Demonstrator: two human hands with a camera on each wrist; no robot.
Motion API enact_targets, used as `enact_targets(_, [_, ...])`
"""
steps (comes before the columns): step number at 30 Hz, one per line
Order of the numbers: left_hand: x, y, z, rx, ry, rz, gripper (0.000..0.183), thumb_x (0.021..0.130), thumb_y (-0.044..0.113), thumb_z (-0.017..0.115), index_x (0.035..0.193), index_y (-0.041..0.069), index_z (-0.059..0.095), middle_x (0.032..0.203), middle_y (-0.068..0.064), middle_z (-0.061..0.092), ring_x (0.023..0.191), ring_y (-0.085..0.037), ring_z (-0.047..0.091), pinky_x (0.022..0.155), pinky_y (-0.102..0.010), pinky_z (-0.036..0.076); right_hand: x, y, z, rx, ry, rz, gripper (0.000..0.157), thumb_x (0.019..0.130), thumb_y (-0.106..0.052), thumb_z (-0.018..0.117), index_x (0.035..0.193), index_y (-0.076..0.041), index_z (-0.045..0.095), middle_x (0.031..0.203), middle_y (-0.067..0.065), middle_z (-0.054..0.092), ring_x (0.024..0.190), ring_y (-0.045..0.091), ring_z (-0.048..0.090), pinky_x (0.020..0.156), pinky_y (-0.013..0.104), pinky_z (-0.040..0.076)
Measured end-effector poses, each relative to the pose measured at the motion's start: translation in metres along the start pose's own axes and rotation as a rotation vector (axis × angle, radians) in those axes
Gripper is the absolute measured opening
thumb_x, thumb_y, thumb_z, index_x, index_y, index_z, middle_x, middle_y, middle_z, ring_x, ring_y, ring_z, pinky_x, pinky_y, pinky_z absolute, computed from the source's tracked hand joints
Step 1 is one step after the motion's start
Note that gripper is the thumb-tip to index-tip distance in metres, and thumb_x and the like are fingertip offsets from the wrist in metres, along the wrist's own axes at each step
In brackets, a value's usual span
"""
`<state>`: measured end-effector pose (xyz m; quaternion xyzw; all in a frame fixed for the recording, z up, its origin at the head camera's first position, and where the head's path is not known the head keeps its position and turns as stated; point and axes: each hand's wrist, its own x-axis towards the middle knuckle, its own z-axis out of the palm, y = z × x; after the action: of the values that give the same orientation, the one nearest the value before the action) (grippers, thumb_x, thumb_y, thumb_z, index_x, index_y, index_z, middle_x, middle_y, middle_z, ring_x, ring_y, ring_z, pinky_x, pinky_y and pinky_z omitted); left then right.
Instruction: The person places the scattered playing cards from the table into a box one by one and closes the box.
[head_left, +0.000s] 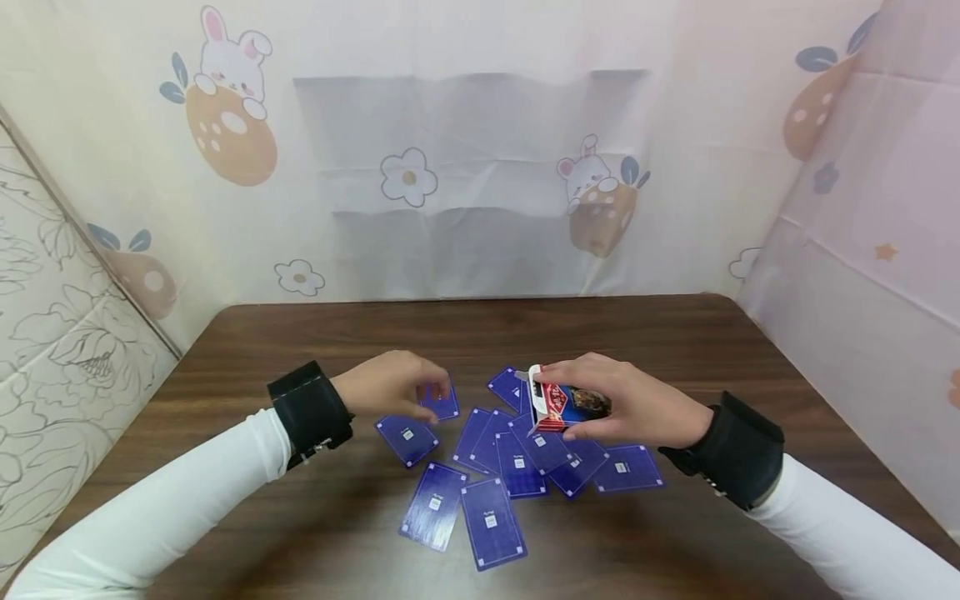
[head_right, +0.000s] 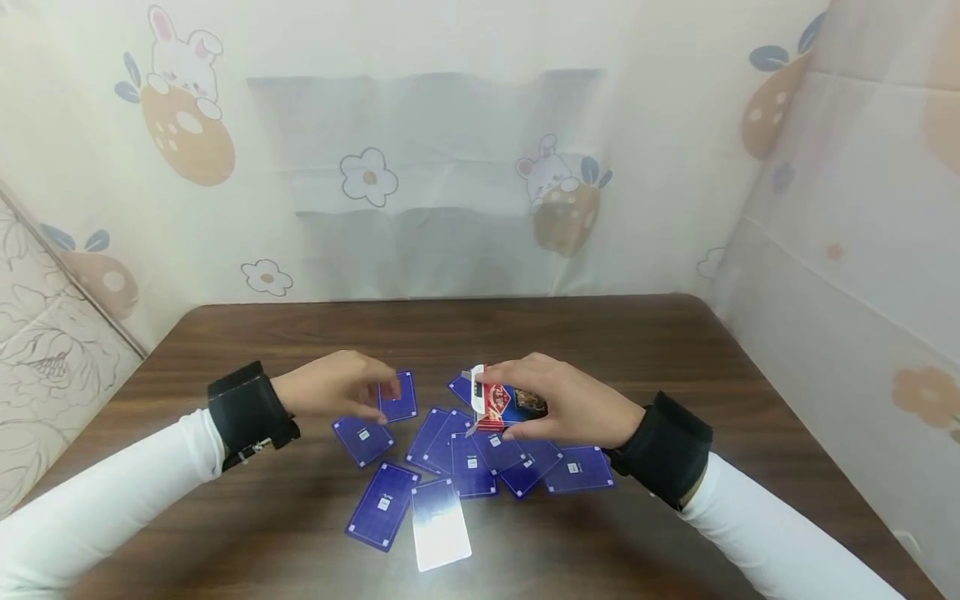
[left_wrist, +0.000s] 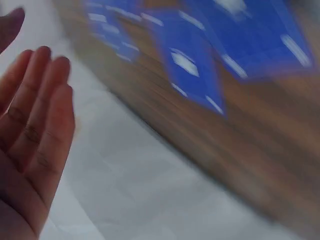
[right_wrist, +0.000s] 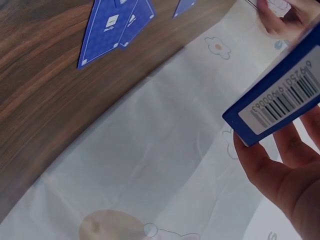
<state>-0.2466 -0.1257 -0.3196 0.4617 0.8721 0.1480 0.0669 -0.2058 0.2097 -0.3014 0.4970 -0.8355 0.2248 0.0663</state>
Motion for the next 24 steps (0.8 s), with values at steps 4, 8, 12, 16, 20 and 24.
enact_targets(4, [-0.009,-0.011,0.007,0.321,-0.160,0.020,0.051,0.071,0.032,0.082,0.115,0.016,0.063,0.113,-0.002,0.064,0.103,-0.018,0.059,0.086,-0.034,0.050,-0.002,0.001,0.000,-0.013,0.007,0.001,0.065,0.077,-0.025,0.078,0.135,-0.014,0.051,0.123,0.004,0.060,0.097,0.010,0.051,0.076,0.027,0.050])
enact_targets(8, [-0.014,-0.023,0.022,0.391,-0.239,0.007,0.066,0.066,0.035,0.085,0.124,0.021,0.058,0.124,-0.002,0.059,0.112,-0.020,0.054,0.092,-0.037,0.048,-0.006,0.003,0.003,-0.006,0.002,-0.010,0.064,0.077,-0.027,0.078,0.134,-0.012,0.051,0.122,0.004,0.060,0.096,0.010,0.051,0.076,0.026,0.050])
enact_targets(12, [-0.015,-0.035,0.039,0.404,-0.243,-0.014,0.065,0.062,0.032,0.088,0.121,0.024,0.061,0.121,0.001,0.060,0.107,-0.016,0.054,0.091,-0.035,0.048,-0.010,0.004,0.010,0.017,-0.009,-0.006,0.064,0.079,-0.029,0.076,0.135,-0.014,0.050,0.125,0.003,0.059,0.099,0.010,0.051,0.078,0.025,0.050])
enact_targets(16, [-0.014,-0.044,0.053,0.417,-0.245,-0.031,0.066,0.060,0.030,0.089,0.120,0.025,0.062,0.119,0.003,0.060,0.103,-0.014,0.052,0.090,-0.032,0.048,-0.011,0.005,0.017,0.035,-0.006,-0.034,0.064,0.080,-0.028,0.075,0.136,-0.014,0.049,0.127,0.004,0.058,0.102,0.012,0.052,0.080,0.026,0.051])
enact_targets(20, [-0.015,-0.049,0.060,0.405,-0.231,-0.038,0.066,0.059,0.031,0.090,0.119,0.024,0.062,0.119,0.003,0.060,0.101,-0.013,0.052,0.088,-0.033,0.048,-0.011,0.006,0.022,0.042,0.001,-0.065,0.064,0.081,-0.027,0.074,0.137,-0.013,0.048,0.127,0.004,0.057,0.103,0.013,0.052,0.081,0.026,0.050])
enact_targets(24, [-0.015,-0.052,0.058,0.402,-0.204,-0.029,0.063,0.059,0.031,0.089,0.116,0.024,0.063,0.116,0.003,0.061,0.099,-0.012,0.052,0.088,-0.032,0.049,-0.011,0.009,0.023,0.041,0.002,-0.055,0.064,0.081,-0.027,0.073,0.138,-0.014,0.047,0.127,0.003,0.057,0.103,0.011,0.052,0.081,0.026,0.050])
